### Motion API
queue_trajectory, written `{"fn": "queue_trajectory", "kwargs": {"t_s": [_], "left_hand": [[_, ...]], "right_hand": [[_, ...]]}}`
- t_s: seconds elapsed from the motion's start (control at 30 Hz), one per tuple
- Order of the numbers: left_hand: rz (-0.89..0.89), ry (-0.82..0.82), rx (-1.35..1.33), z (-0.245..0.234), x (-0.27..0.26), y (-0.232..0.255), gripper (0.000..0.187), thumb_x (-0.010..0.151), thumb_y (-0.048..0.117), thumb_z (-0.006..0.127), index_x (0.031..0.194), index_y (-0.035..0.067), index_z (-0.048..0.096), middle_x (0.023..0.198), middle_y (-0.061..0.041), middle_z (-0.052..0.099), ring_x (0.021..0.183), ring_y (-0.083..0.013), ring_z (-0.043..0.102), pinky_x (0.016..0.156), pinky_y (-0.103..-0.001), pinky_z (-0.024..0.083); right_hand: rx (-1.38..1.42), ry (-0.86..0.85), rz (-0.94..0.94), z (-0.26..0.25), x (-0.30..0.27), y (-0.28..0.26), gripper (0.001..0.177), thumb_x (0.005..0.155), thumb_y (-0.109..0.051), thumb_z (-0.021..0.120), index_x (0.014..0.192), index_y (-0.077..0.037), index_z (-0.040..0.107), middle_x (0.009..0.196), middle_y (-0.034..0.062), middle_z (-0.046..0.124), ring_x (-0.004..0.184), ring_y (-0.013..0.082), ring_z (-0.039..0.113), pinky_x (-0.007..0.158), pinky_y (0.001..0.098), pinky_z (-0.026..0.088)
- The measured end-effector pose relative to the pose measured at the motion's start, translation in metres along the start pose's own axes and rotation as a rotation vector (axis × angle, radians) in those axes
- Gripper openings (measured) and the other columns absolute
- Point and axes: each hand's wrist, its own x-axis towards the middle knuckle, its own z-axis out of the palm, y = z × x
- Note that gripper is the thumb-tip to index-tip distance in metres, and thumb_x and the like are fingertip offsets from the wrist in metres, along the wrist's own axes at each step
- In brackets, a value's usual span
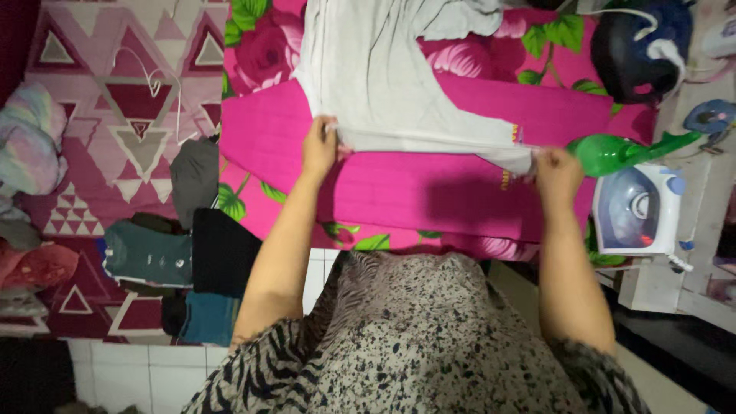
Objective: The person irons a white t-shirt on a pink ironing board. They repeatedly spray the shirt with water from a green bottle and use a blue and white iron to smooth the fabric, flipping the shirt to iron both sides.
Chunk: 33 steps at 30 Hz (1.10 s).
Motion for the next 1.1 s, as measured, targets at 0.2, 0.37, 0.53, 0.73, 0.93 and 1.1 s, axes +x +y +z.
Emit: {"fn": "queue_trajectory", "kwargs": {"t_s": [0.2, 0.37, 0.53, 0.73, 0.93, 1.1], "left_hand": [[0.786, 0.374, 0.058, 0.041, 0.113, 0.129, 0.039, 0.107, 0.022, 0.059, 0.137, -0.001, 0.048, 0.132, -0.022, 0.058, 0.117, -0.032, 0.059, 0.092, -0.041, 0.053], [0.591, 0.252, 0.176, 0.021, 0.075, 0.237, 0.029, 0.11, 0.023, 0.057, 0.119, -0.005, 0.06, 0.114, -0.023, 0.068, 0.11, -0.0374, 0.065, 0.099, -0.041, 0.049], [1.081, 0.183, 0.361, -0.024, -0.043, 0.179, 0.015, 0.105, 0.0, 0.053, 0.12, -0.002, 0.055, 0.139, -0.022, 0.057, 0.136, -0.042, 0.053, 0.119, -0.045, 0.04], [0.7, -0.043, 0.638, -0.037, -0.101, 0.049, 0.02, 0.094, -0.007, 0.051, 0.112, -0.001, 0.057, 0.144, -0.019, 0.054, 0.133, -0.0437, 0.051, 0.117, -0.053, 0.038], [0.606, -0.045, 0.798, -0.052, -0.104, -0.017, 0.033, 0.083, -0.013, 0.05, 0.111, 0.003, 0.06, 0.141, -0.017, 0.055, 0.133, -0.042, 0.052, 0.124, -0.059, 0.026], [0.623, -0.008, 0.994, -0.059, -0.124, -0.013, 0.025, 0.091, -0.004, 0.057, 0.112, 0.009, 0.063, 0.147, -0.011, 0.055, 0.144, -0.0416, 0.046, 0.124, -0.055, 0.027]], "right_hand": [[0.454, 0.155, -0.28, -0.03, 0.148, -0.02, 0.007, 0.106, 0.008, 0.069, 0.102, 0.005, 0.074, 0.093, 0.005, 0.071, 0.079, 0.0139, 0.064, 0.067, 0.029, 0.051], [0.563, 0.264, -0.416, -0.091, 0.166, -0.069, 0.011, 0.11, 0.002, 0.068, 0.118, 0.002, 0.075, 0.105, 0.0084, 0.073, 0.093, 0.0165, 0.067, 0.083, 0.0293, 0.054], [0.169, 0.272, -0.554, -0.093, 0.082, -0.052, 0.021, 0.108, 0.007, 0.066, 0.127, 0.003, 0.073, 0.127, 0.014, 0.074, 0.121, 0.0252, 0.07, 0.107, 0.0355, 0.054], [-0.016, 0.0, -0.45, 0.011, -0.039, 0.015, 0.019, 0.098, 0.003, 0.064, 0.113, -0.004, 0.074, 0.121, 0.0173, 0.072, 0.116, 0.0351, 0.068, 0.104, 0.043, 0.054], [-0.134, -0.09, -0.424, 0.027, -0.112, 0.043, 0.029, 0.093, 0.004, 0.064, 0.116, -0.008, 0.075, 0.126, 0.0147, 0.068, 0.118, 0.038, 0.063, 0.102, 0.0453, 0.051], [-0.227, -0.116, -0.46, 0.014, -0.139, 0.024, 0.03, 0.086, 0.002, 0.064, 0.11, -0.01, 0.076, 0.125, 0.0125, 0.07, 0.115, 0.0371, 0.064, 0.099, 0.0468, 0.051]]}}
